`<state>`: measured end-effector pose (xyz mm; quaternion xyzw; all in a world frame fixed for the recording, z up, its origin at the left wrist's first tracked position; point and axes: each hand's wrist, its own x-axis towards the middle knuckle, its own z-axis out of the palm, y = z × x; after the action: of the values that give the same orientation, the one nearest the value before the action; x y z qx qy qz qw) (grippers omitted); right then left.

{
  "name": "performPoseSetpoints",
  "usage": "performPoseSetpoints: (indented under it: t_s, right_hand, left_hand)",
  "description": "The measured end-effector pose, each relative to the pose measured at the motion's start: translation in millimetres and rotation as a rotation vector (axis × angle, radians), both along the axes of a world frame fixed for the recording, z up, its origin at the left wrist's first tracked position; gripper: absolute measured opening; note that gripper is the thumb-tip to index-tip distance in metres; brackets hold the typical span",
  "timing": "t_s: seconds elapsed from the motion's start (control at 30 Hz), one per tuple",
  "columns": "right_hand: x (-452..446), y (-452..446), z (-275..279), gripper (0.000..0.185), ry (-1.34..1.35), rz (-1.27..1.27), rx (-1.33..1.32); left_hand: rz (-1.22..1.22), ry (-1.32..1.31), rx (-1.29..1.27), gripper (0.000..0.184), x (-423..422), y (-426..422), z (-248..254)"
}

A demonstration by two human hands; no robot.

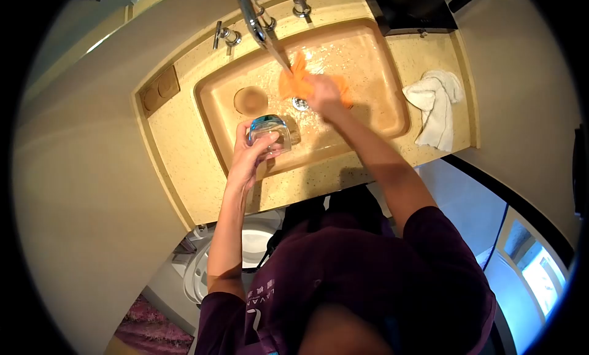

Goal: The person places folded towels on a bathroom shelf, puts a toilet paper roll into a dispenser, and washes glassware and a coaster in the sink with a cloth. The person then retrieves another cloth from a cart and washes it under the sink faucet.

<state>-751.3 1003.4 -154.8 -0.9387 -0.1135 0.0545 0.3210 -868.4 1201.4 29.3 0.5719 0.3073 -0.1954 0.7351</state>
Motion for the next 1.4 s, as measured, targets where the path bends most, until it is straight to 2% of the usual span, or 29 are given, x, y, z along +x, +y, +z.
performPoseSetpoints:
  t_s: [0.07, 0.1, 0.17, 0.2, 0.27, 0.3, 0.37, 0.4, 0.43, 0.47, 0.5, 0.53, 0.6, 0.63, 0.7, 0.77, 0.83, 0.87, 0.9, 0.93, 0.97, 1.0, 1.03, 1.2, 1.27, 1.3, 1.37, 1.4]
  right_hand:
    - [-34, 2, -3, 0.029, -0.051, 0.223, 0.095]
    - [-44, 4, 2, 0.029, -0.051, 0.216, 0.103]
    - [-55, 9, 18, 0.022, 0.325, 0.597, -0.149]
    - [-50, 5, 22, 0.022, 0.321, 0.592, -0.143]
    - [-37, 1, 28, 0.023, 0.52, 0.685, -0.13]
    - [-31, -3, 29, 0.023, 0.515, 0.683, -0.125]
    - [-21, -11, 29, 0.025, 0.206, 0.342, 0.08]
    - [-18, -12, 31, 0.023, 0.155, 0.209, 0.127]
    - [-21, -10, 30, 0.023, 0.155, 0.212, 0.13]
    - [-23, -6, 30, 0.024, -0.001, 0.262, 0.023]
    - [-24, -4, 27, 0.024, -0.16, 0.312, -0.084]
    - [-22, -5, 23, 0.022, -0.208, 0.541, -0.307]
    - [-6, -10, 22, 0.02, -0.178, 0.579, -0.365]
    - [1, -12, 25, 0.019, -0.14, 0.608, -0.42]
    - [18, -16, 25, 0.023, -0.058, 0.475, -0.401]
    - [17, -38, 6, 0.03, -0.31, 0.239, -0.411]
    - [24, -60, -40, 0.035, -0.396, 0.048, -0.361]
    - [19, -82, -22, 0.035, -0.322, 0.088, -0.299]
    - [2, -102, 0, 0.036, -0.256, 0.143, -0.23]
    - [-3, -112, -9, 0.036, -0.434, 0.091, -0.141]
    - [-10, -124, 13, 0.035, -0.137, 0.109, -0.151]
    - [-19, -127, 49, 0.033, -0.038, 0.123, -0.259]
    - [-30, -128, 59, 0.028, -0.053, 0.116, -0.374]
    - [-58, -125, 94, 0.023, -0.191, 0.137, -0.207]
    - [-64, -125, 83, 0.015, -0.081, 0.071, 0.145]
    - [-67, -121, 85, 0.015, -0.087, 0.081, 0.143]
    - [-74, -109, 89, 0.013, 0.49, -0.268, 0.643]
    - [-75, -103, 92, 0.013, 0.487, -0.258, 0.636]
  left_hand:
    - [-0.039, -0.011, 0.056, 0.058, 12, -8, 0]
    - [-0.077, -0.019, 0.107, 0.063, 17, -11, 0]
    - [-0.154, -0.033, 0.208, 0.074, 24, -17, 0]
    - [-0.159, -0.036, 0.214, 0.074, 28, -19, -1]
    - [-0.215, -0.054, 0.246, 0.084, 34, -21, -6]
    - [-0.218, -0.057, 0.252, 0.084, 38, -24, -8]
    - [-0.144, -0.093, 0.349, 0.078, 40, -30, -12]
    - [-0.141, -0.091, 0.353, 0.078, 42, -30, -18]
    - [-0.147, -0.092, 0.462, 0.077, 46, -30, -28]
    - [-0.15, -0.096, 0.57, 0.076, 51, -30, -38]
    - [-0.144, -0.099, 0.571, 0.076, 58, -31, -44]
    - [-0.217, -0.114, 0.652, 0.078, 65, -31, -50]
    - [-0.363, -0.062, 0.854, 0.082, 78, -36, -49]
    - [-0.35, -0.063, 0.86, 0.082, 84, -39, -51]
    - [-0.508, -0.067, 1.071, 0.081, 95, -43, -60]
    - [-0.536, -0.101, 1.163, 0.079, 103, -46, -65]
    - [-0.667, -0.083, 1.313, 0.075, 112, -51, -63]
    - [-0.695, -0.102, 1.339, 0.07, 116, -49, -71]
    - [-0.663, -0.101, 1.433, 0.075, 121, -50, -90]
    - [-0.691, -0.135, 1.475, 0.075, 123, -45, -98]
    - [-0.692, -0.126, 1.484, 0.073, 126, -47, -100]
    - [-0.726, -0.123, 1.446, 0.07, 128, -47, -93]
    - [-0.676, -0.129, 1.461, 0.069, 129, -50, -96]
    - [-0.593, -0.209, 1.413, 0.059, 129, -52, -113]
    - [-0.583, -0.263, 1.357, 0.065, 125, -49, -107]
    - [-0.57, -0.262, 1.358, 0.065, 121, -45, -108]
    - [-0.489, -0.467, 1.254, 0.079, 112, -40, -110]
    - [-0.41, -0.507, 1.25, 0.072, 106, -39, -107]
